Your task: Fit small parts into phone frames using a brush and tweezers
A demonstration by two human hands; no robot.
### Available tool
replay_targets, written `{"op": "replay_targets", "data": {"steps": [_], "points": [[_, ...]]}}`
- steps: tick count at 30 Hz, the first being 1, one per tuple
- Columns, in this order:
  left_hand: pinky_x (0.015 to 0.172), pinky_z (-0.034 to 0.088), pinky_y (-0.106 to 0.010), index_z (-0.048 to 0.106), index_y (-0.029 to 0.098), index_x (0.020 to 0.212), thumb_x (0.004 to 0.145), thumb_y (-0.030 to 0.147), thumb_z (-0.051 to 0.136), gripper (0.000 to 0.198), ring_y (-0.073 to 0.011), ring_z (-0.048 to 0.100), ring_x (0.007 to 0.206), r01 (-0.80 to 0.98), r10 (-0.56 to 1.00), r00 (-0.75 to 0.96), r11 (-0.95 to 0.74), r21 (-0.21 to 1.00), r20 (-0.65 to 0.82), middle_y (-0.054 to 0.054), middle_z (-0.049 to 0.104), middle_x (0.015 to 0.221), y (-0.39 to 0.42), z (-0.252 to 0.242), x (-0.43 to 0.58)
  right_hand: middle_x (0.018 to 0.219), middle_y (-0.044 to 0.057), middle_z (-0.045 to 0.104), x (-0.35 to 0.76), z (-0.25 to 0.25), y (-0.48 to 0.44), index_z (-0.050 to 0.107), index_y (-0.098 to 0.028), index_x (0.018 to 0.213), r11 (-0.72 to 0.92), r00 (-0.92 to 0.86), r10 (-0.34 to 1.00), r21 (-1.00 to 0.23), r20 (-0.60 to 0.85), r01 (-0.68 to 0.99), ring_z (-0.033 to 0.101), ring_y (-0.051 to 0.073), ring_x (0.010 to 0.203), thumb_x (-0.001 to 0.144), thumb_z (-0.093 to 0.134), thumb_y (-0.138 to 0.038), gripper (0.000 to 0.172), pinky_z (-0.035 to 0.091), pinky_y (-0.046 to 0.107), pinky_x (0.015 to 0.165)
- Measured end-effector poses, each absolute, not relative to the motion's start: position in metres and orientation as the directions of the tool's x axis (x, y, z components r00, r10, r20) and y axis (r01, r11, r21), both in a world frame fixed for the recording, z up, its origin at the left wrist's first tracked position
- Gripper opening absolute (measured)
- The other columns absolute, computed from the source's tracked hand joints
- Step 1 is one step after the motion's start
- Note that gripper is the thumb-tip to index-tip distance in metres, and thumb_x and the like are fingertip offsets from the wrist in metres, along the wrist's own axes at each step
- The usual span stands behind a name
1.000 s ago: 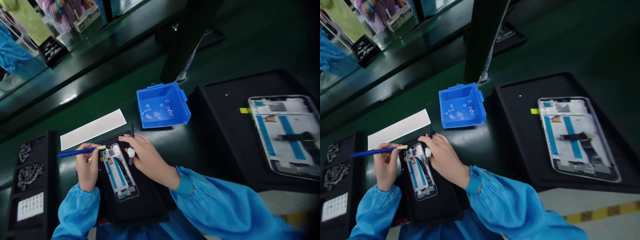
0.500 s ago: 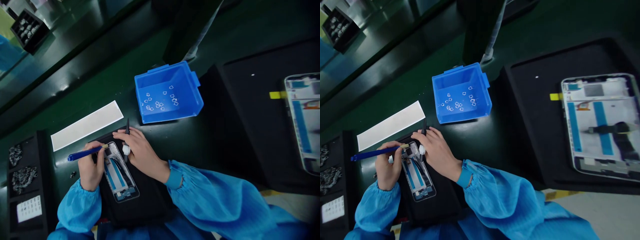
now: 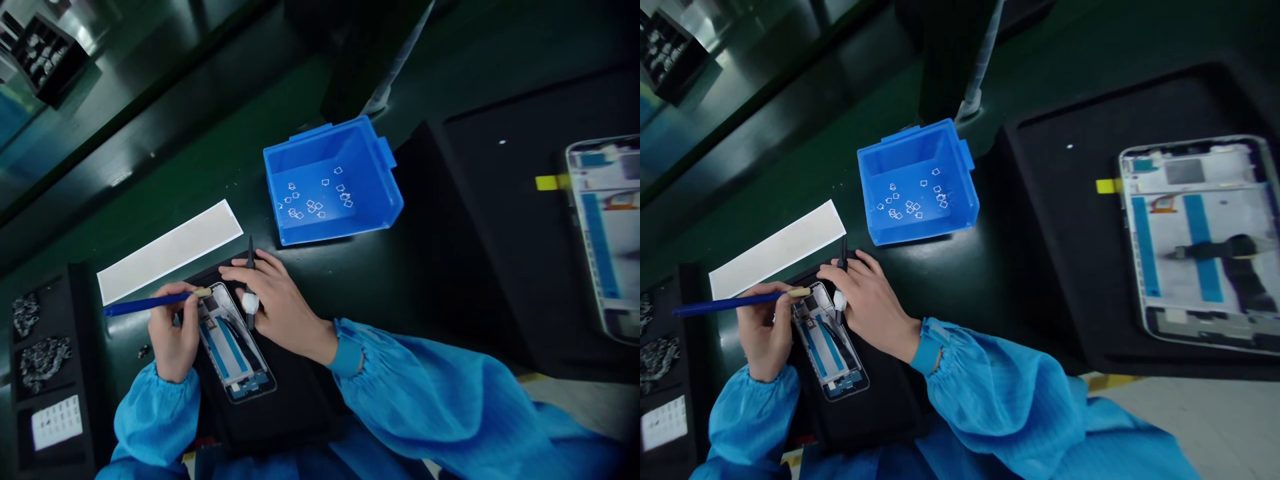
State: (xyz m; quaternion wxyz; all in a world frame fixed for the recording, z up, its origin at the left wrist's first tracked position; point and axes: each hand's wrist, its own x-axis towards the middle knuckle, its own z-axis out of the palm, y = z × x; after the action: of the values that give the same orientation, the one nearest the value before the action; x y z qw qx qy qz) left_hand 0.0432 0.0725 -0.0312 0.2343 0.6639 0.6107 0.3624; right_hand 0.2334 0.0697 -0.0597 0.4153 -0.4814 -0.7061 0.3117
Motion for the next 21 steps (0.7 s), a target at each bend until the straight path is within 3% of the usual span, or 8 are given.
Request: {"op": "replay_targets", "data": {"steps": [4, 14, 18, 21], "points": [[0.073, 0.059, -0.03, 0.054, 0.02, 0.103, 0.091, 0.027, 0.061, 0.016, -0.0169, 0.071, 0.086, 0.669, 0.984, 0.019, -0.143, 0.729, 0.176, -0.004, 0.066, 0.095, 0.074, -0.035, 0.043, 0.114, 0.004, 0.071, 0.232, -0.057, 0.07, 0.057, -0.024, 0.123, 0.378, -0.264, 0.921, -0.817, 0.286, 0.435, 0.06, 0.025, 0.117, 0.088, 0.051, -0.005, 0.04, 0.027, 0.056, 0.119], [0.067, 0.059, -0.027, 0.049, 0.021, 0.101, 0.09, 0.03, 0.063, 0.019, -0.0132, 0.07, 0.07, 0.453, 0.982, -0.096, -0.101, 0.886, 0.162, 0.001, 0.065, 0.087, 0.08, -0.029, 0.048, 0.109, 0.005, 0.07, 0.23, -0.058, 0.072, 0.057, -0.02, 0.121, 0.336, -0.308, 0.93, -0.807, 0.201, 0.486, 0.059, 0.025, 0.113, 0.079, 0.051, 0.004, 0.049, 0.024, 0.058, 0.119], [0.075, 0.058, -0.033, 0.049, 0.021, 0.096, 0.091, 0.025, 0.059, 0.012, -0.0151, 0.068, 0.077, 0.5, 0.961, -0.065, -0.202, 0.842, 0.27, 0.0, 0.062, 0.086, 0.079, -0.024, 0.048, 0.111, 0.006, 0.07, 0.231, -0.058, 0.071, 0.058, -0.022, 0.12, 0.324, -0.302, 0.933, -0.816, 0.194, 0.479, 0.059, 0.025, 0.113, 0.081, 0.052, 0.003, 0.047, 0.025, 0.06, 0.118], [0.076, 0.054, -0.035, 0.05, 0.021, 0.083, 0.092, 0.022, 0.051, 0.008, -0.0168, 0.062, 0.079, 0.624, 0.918, 0.005, -0.313, 0.716, 0.397, 0.0, 0.057, 0.08, 0.078, -0.019, 0.042, 0.113, 0.006, 0.07, 0.231, -0.058, 0.07, 0.058, -0.02, 0.122, 0.323, -0.302, 0.934, -0.814, 0.191, 0.483, 0.059, 0.025, 0.115, 0.08, 0.054, 0.004, 0.048, 0.025, 0.059, 0.119]]}}
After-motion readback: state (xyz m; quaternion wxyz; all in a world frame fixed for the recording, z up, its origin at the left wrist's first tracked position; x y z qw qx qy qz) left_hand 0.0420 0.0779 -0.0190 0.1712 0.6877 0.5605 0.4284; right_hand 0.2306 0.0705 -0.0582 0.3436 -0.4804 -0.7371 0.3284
